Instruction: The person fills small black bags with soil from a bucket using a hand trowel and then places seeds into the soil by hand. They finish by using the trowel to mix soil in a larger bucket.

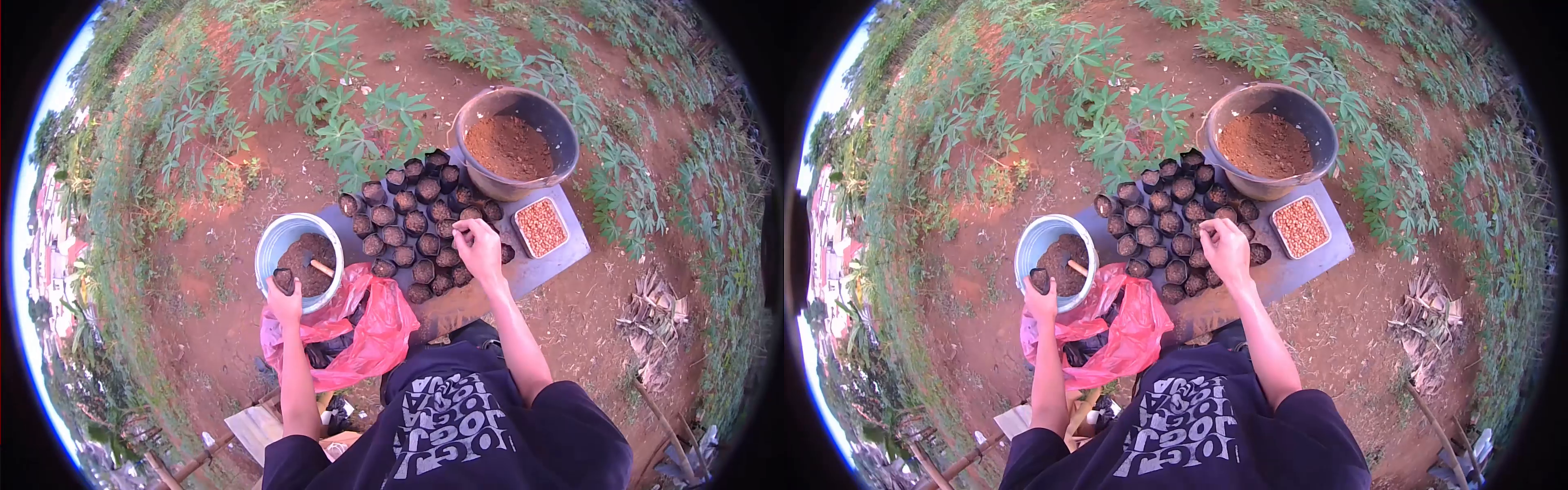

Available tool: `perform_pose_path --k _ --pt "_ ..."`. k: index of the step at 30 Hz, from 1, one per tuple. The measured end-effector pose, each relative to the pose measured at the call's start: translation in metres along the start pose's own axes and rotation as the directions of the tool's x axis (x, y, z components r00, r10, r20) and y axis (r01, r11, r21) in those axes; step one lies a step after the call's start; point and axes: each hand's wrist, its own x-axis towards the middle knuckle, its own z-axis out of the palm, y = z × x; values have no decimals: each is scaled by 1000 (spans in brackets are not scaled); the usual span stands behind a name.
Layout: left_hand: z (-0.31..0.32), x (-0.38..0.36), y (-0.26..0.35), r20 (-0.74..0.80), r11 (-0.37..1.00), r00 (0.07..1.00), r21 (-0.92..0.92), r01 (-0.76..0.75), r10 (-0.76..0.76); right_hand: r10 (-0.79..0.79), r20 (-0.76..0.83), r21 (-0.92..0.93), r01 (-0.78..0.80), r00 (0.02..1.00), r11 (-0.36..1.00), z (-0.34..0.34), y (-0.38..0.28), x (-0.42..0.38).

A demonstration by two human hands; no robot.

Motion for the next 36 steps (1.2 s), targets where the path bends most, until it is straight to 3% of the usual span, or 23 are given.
perform_pose_path --k 4,8,11,14,20,21,24,27,30,36 --pt "2 0 -8 -60 996 998 -82 -29 24 -181 272 144 147 945 979 100 -83 -15" --pt "-5 2 -12 -23 977 999 -210 -30 25 -314 418 8 342 852 940 198 -132 -32" --pt "-10 2 -14 -27 960 999 -280 -26 19 -218 588 -153 372 779 916 266 -143 -37" --pt "-8 1 -19 -7 952 999 -303 -47 47 -70 655 -455 468 752 758 316 -130 -40" --pt "-7 4 -22 -25 930 996 -356 -88 84 114 693 -501 361 712 787 344 -122 -34" --pt "-8 4 -21 -30 927 996 -363 -90 85 87 714 -497 416 695 762 347 -119 -33" --pt "-10 5 -21 -19 927 997 -367 -80 79 -50 662 -355 372 748 858 354 -111 -32" --pt "-9 7 -21 -28 924 996 -370 -94 90 -88 520 -328 293 850 898 360 -109 -31" --pt "-9 6 -23 -15 933 996 -349 -85 85 -59 484 -487 325 873 811 349 -125 -26" --pt "-9 8 -18 9 941 997 -329 -74 82 -193 638 -423 549 745 721 344 -109 -13"
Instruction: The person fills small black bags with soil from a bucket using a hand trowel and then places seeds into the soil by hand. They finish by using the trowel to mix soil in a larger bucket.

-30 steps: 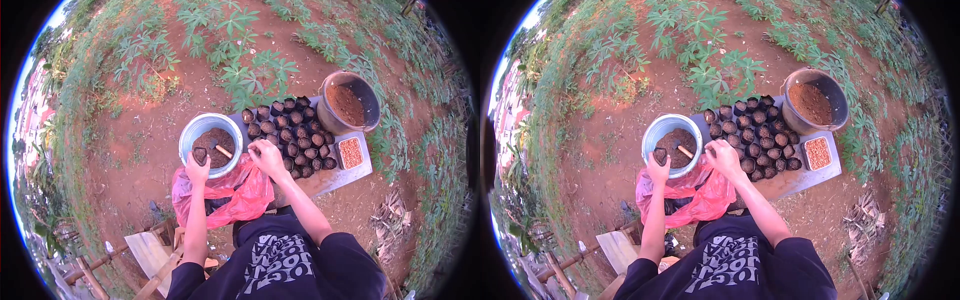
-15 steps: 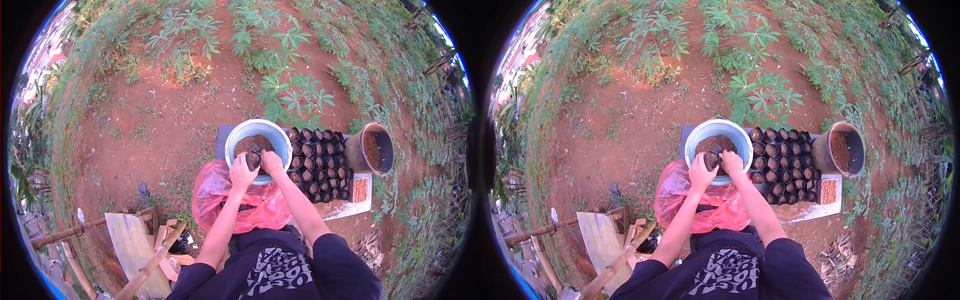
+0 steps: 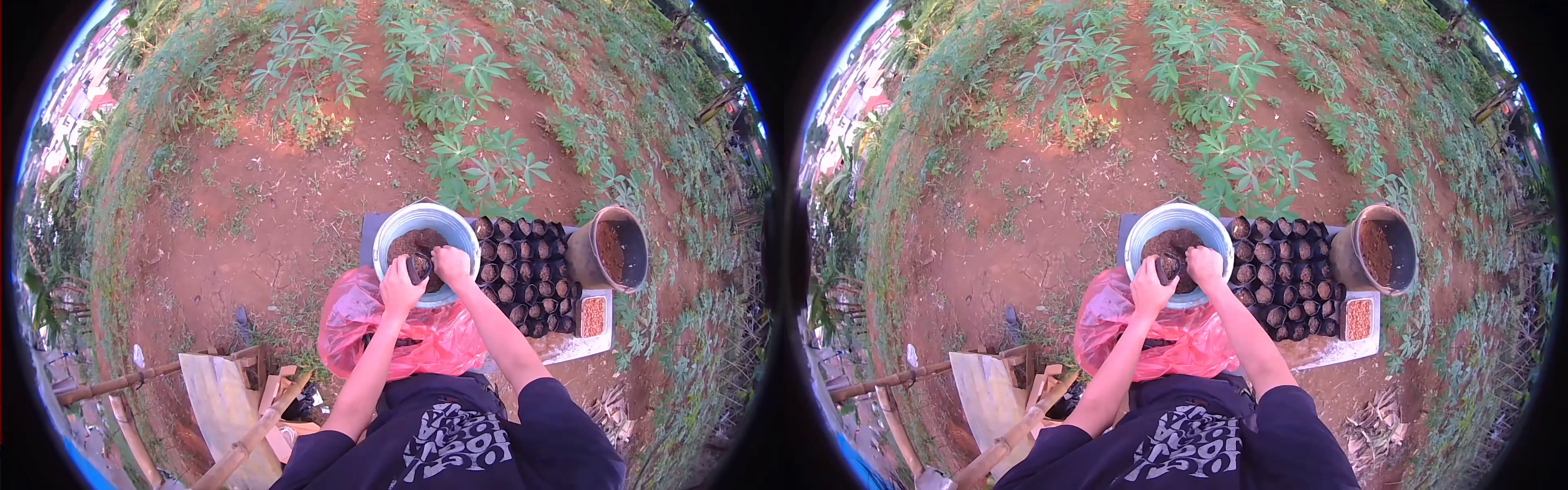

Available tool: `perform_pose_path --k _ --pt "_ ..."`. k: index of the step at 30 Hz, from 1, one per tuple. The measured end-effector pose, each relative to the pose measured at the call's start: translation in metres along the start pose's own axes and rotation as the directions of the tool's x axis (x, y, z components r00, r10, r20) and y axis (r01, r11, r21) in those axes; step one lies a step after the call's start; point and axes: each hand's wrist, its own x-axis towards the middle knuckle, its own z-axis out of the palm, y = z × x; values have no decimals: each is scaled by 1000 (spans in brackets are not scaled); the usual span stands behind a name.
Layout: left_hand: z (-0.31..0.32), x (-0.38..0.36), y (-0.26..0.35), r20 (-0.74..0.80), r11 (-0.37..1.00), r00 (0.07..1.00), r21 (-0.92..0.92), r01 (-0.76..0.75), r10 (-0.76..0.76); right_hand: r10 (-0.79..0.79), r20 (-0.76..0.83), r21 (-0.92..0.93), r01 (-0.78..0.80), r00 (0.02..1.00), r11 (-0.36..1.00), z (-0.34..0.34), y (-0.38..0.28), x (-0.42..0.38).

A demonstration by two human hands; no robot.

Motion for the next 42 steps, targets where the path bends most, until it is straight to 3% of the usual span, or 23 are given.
perform_pose_path --k 6,8,10,13,16,20,32,42 --pt "1 -2 2 -8 1000 1000 10 28 -28 -264 316 241 192 912 951 -25 4 -7" --pt "2 -1 3 -21 999 999 18 32 -32 -261 404 164 212 877 963 -39 -4 -17" --pt "3 -2 3 -13 998 999 39 40 -40 -222 336 128 189 915 974 -37 -7 -32" --pt "3 -2 2 -6 998 999 54 42 -42 -124 113 197 100 986 975 -36 -11 -48" --pt "5 -2 3 -3 997 999 67 46 -45 37 -2 305 -35 999 952 -34 -15 -46" --pt "5 -2 3 -4 993 998 101 57 -57 180 -21 349 -162 983 923 -31 -17 -36" --pt "13 -3 4 -17 971 995 216 98 -97 211 -94 489 -139 973 861 -38 -17 -41" --pt "10 -7 11 -6 961 992 249 122 -124 119 -88 446 -67 989 893 -40 -15 -48"
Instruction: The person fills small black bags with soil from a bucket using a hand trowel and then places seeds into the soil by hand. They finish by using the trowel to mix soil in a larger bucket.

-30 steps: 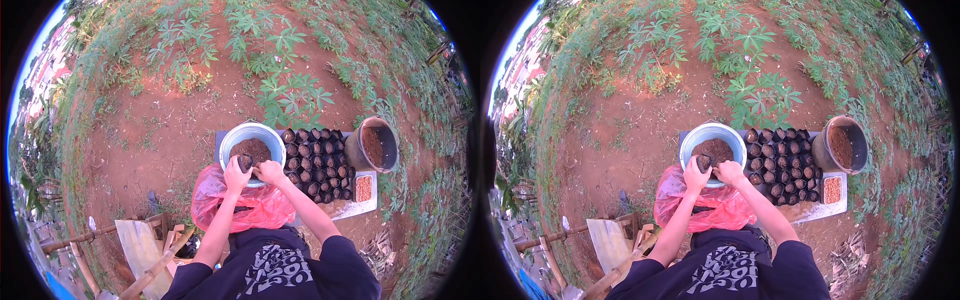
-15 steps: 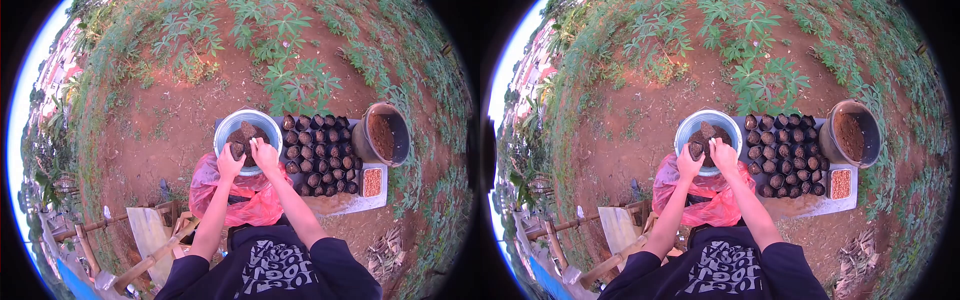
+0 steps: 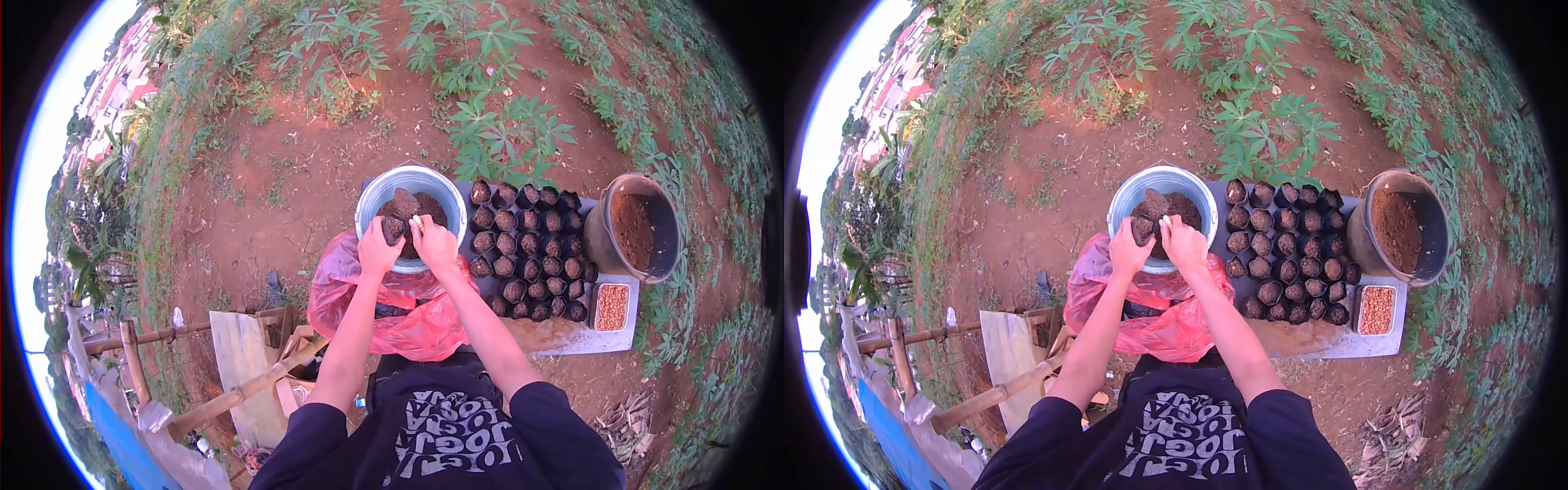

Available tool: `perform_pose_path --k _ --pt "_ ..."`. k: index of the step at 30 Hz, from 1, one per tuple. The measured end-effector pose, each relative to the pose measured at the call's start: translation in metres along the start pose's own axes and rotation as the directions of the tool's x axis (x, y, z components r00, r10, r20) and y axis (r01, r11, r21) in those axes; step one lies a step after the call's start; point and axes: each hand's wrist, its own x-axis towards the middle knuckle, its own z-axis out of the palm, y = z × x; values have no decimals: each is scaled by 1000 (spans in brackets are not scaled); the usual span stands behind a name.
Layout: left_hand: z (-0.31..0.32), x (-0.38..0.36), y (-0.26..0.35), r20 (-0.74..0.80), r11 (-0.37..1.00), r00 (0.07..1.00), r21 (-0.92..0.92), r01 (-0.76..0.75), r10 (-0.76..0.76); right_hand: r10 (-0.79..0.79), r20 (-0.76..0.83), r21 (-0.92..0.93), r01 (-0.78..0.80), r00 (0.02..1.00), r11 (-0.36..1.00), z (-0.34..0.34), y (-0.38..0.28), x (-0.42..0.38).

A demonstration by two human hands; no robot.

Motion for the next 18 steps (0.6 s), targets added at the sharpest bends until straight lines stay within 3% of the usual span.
perform_pose_path --k 3,15,18 --pt "-2 -1 1 13 1000 1000 15 -1 1 8 35 -18 -7 999 1000 3 2 0" --pt "-6 2 3 9 1000 1000 -22 -2 3 -49 -85 46 53 995 998 3 -1 -10" --pt "-8 5 2 76 999 997 -46 26 -22 -80 -131 43 87 988 995 1 0 -7"
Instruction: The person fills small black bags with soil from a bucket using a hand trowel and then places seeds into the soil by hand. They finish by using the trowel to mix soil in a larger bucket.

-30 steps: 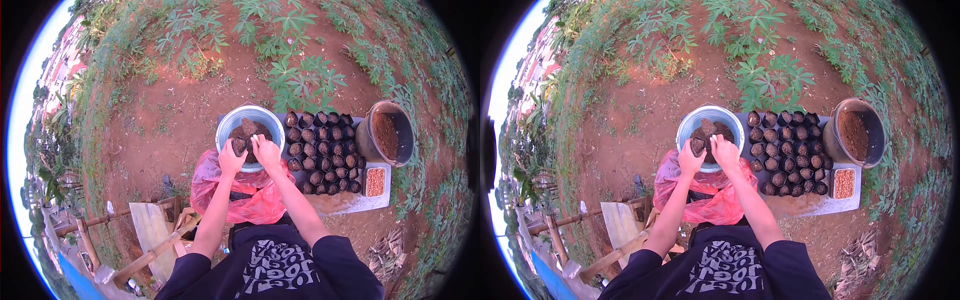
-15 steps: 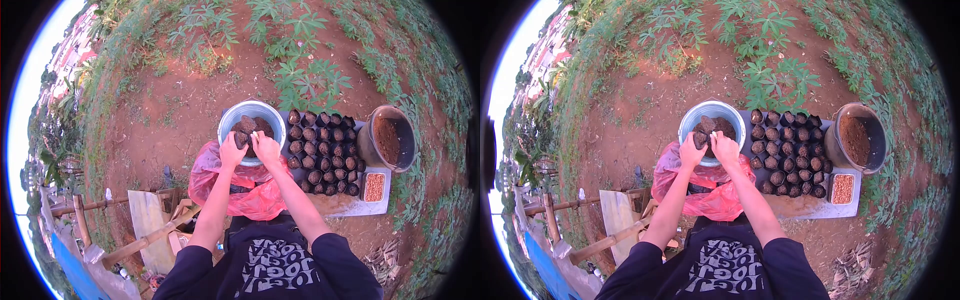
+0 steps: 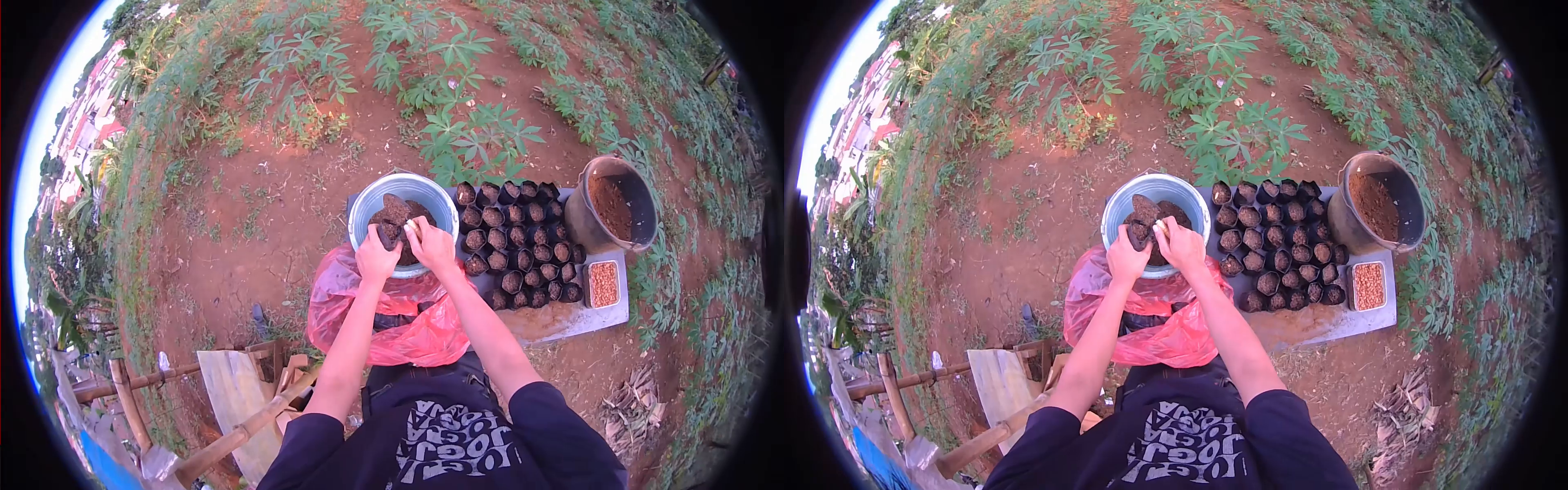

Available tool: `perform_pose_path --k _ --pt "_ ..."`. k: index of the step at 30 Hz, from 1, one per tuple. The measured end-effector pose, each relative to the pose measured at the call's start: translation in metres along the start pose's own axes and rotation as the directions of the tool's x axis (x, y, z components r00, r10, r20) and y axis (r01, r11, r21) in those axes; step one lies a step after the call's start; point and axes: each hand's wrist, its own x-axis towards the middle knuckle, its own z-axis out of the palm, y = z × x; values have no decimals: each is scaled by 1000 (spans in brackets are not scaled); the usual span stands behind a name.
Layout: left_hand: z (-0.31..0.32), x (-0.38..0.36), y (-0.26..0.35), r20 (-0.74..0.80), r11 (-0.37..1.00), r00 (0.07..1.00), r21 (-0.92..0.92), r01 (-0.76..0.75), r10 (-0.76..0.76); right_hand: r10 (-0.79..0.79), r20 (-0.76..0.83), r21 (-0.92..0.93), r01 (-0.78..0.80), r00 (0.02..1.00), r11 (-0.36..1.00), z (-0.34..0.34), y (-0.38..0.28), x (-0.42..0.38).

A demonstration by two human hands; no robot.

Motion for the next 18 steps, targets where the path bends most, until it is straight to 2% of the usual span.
perform_pose_path --k 1,4,10,18 --pt "4 0 -4 -47 999 998 26 -44 45 -18 -1 4 18 1000 1000 2 0 -2" --pt "1 3 -3 -11 1000 1000 -26 -13 13 -46 23 -3 46 999 999 -1 -3 -2" --pt "-1 0 -7 -42 998 998 -28 -54 53 -127 4 -28 127 992 991 -1 -8 -5" --pt "-2 3 -9 -18 996 998 -68 -56 54 -108 22 0 108 994 994 -3 -10 -5"
